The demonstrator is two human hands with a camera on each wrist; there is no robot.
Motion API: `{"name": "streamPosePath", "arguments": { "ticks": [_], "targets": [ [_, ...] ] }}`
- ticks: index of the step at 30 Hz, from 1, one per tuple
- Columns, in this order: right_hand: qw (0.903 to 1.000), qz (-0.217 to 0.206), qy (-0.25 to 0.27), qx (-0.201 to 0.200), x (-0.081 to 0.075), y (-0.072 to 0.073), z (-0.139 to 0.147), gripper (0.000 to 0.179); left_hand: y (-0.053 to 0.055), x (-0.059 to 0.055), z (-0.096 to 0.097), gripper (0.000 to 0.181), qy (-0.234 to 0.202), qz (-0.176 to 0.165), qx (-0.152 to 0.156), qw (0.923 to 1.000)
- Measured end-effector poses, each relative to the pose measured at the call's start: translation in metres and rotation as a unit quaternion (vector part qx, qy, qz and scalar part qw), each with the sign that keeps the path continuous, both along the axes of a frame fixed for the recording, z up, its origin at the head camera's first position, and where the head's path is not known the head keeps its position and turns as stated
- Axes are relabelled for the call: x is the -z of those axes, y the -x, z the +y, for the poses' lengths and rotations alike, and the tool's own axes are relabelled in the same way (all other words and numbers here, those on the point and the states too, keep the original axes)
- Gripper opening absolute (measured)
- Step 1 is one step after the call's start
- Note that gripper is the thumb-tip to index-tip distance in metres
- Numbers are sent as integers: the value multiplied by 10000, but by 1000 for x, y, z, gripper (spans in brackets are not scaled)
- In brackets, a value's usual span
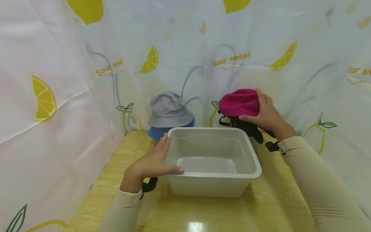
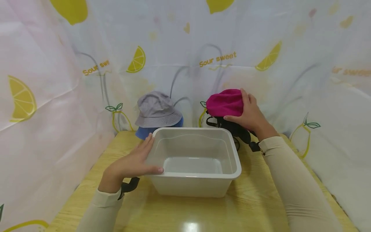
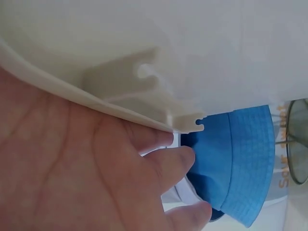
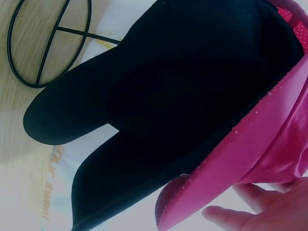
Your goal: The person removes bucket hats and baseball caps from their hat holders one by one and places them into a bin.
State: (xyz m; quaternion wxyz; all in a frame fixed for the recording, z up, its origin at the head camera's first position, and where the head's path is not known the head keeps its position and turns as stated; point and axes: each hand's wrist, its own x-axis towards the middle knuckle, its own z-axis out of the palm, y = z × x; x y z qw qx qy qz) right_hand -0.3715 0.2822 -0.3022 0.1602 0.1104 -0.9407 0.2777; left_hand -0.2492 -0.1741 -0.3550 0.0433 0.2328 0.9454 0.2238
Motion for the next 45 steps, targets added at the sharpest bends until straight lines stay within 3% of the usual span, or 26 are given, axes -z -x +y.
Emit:
{"name": "streamPosePath", "arguments": {
  "ticks": [12,18,28,45],
  "targets": [
    [9969,628,-256,-407,0,0,0,112,0,2,0,141,-46,-20,-41,10000],
    [9985,429,-40,-332,-1,1,2,110,-1,1,0,140,-159,-181,-52,9997],
    [9961,320,554,-607,4,18,3,113,-3,1,0,142,-253,-353,-100,9990],
    [9991,221,225,-288,2,25,2,89,-2,3,-1,141,-542,-505,-10,9973]
  ]
}}
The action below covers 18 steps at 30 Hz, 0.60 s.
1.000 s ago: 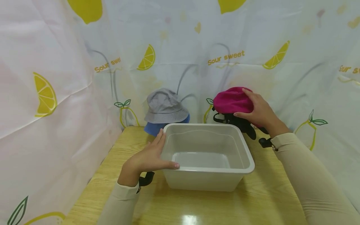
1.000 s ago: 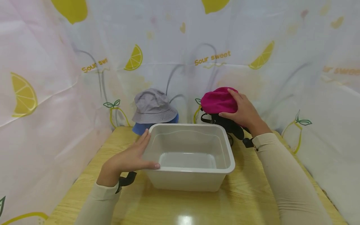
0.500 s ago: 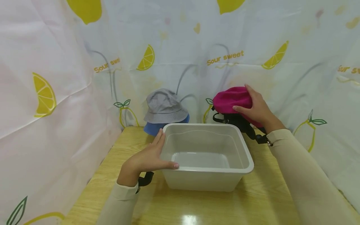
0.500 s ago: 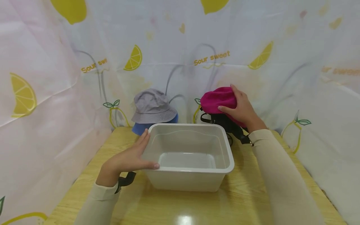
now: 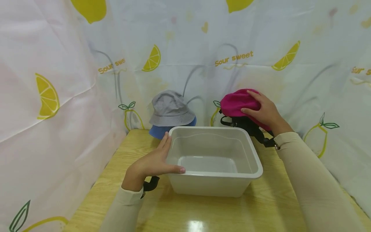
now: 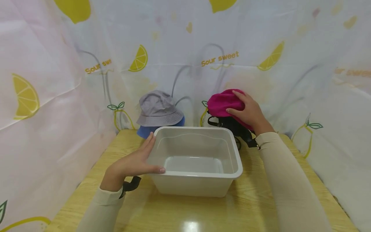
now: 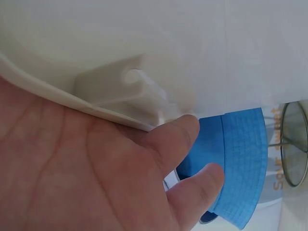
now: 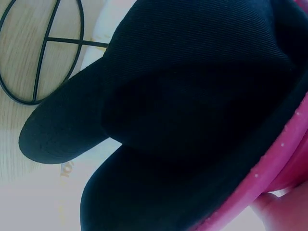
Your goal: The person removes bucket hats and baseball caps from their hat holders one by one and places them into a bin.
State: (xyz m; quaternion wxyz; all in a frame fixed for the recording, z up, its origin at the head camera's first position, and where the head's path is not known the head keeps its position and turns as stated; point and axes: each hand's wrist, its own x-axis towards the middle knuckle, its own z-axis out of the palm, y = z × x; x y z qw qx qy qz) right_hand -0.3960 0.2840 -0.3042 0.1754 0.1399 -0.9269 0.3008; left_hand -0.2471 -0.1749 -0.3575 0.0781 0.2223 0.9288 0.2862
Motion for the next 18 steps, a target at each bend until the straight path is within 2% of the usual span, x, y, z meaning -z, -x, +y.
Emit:
{"name": "streamPosePath", "arguments": {
  "ticks": [8,18],
  "targets": [
    [9999,-136,47,73,-6,-8,-5,107,0,0,0,141,-108,-57,-10,9999],
    [9988,416,-243,31,-20,-10,-5,113,2,3,0,142,-272,-135,11,9995]
  ]
}}
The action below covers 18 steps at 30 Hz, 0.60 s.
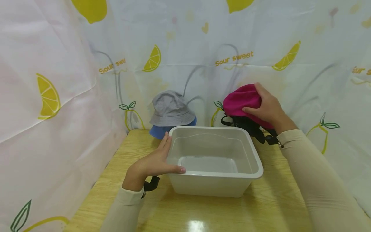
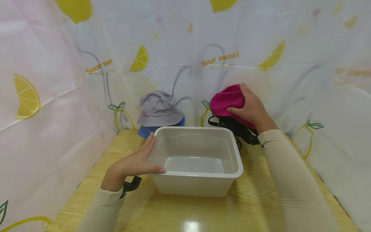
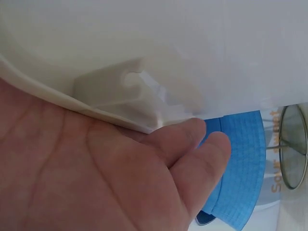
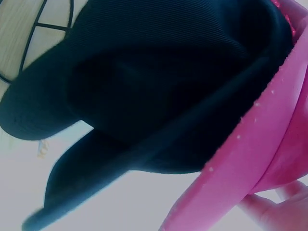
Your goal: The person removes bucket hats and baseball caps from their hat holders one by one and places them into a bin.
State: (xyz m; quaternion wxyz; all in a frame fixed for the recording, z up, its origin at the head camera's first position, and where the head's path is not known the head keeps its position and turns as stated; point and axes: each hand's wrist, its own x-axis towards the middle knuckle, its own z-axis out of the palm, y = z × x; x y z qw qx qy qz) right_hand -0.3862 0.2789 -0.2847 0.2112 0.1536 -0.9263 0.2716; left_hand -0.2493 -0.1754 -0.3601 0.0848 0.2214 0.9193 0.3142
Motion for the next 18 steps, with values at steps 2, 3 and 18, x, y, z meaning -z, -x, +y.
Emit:
{"name": "streamPosePath", "arguments": {
  "ticks": [2,3,18],
  "targets": [
    [10000,25,-56,-3,-4,-1,-1,115,0,0,0,142,-28,-28,0,10000],
    [10000,35,-89,6,-6,-2,-1,116,0,0,0,142,-33,-39,-3,10000],
    [9972,725,62,-189,-34,-19,-12,110,0,0,0,142,-138,-189,-50,9997]
  ]
}}
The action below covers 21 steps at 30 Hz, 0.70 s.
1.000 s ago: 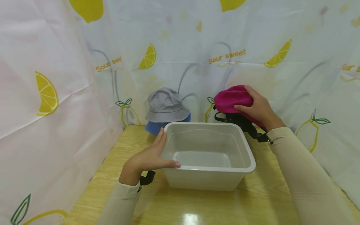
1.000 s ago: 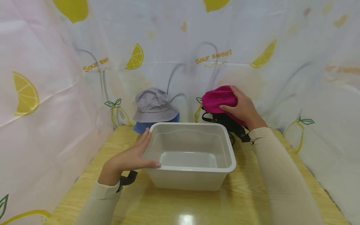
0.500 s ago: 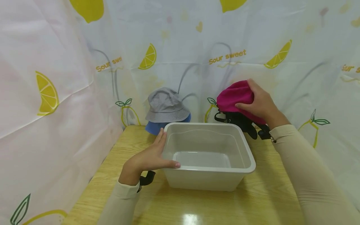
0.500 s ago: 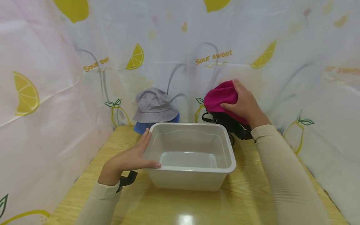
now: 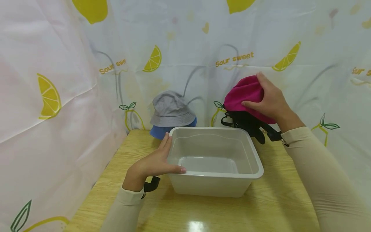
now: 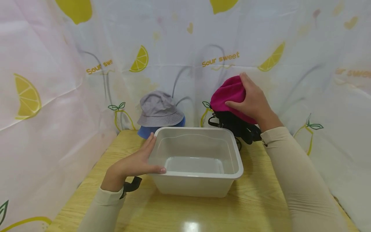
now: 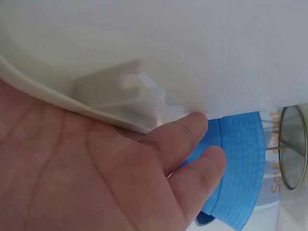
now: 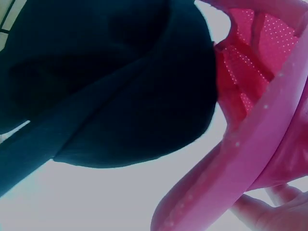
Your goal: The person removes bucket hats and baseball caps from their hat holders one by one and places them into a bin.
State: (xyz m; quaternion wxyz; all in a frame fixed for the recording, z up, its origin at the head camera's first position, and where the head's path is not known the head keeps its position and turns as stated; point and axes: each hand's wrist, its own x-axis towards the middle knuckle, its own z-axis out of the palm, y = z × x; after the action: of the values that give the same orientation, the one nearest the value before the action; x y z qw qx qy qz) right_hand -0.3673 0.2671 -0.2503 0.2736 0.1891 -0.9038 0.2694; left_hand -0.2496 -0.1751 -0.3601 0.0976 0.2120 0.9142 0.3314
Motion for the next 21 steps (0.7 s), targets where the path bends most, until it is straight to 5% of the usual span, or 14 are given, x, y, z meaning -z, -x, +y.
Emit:
{"name": "streamPosePath", "arguments": {
  "ticks": [21],
  "targets": [
    [9991,201,-30,-376,-24,-32,-25,113,-5,-3,2,140,-85,11,-45,10000]
  ]
}}
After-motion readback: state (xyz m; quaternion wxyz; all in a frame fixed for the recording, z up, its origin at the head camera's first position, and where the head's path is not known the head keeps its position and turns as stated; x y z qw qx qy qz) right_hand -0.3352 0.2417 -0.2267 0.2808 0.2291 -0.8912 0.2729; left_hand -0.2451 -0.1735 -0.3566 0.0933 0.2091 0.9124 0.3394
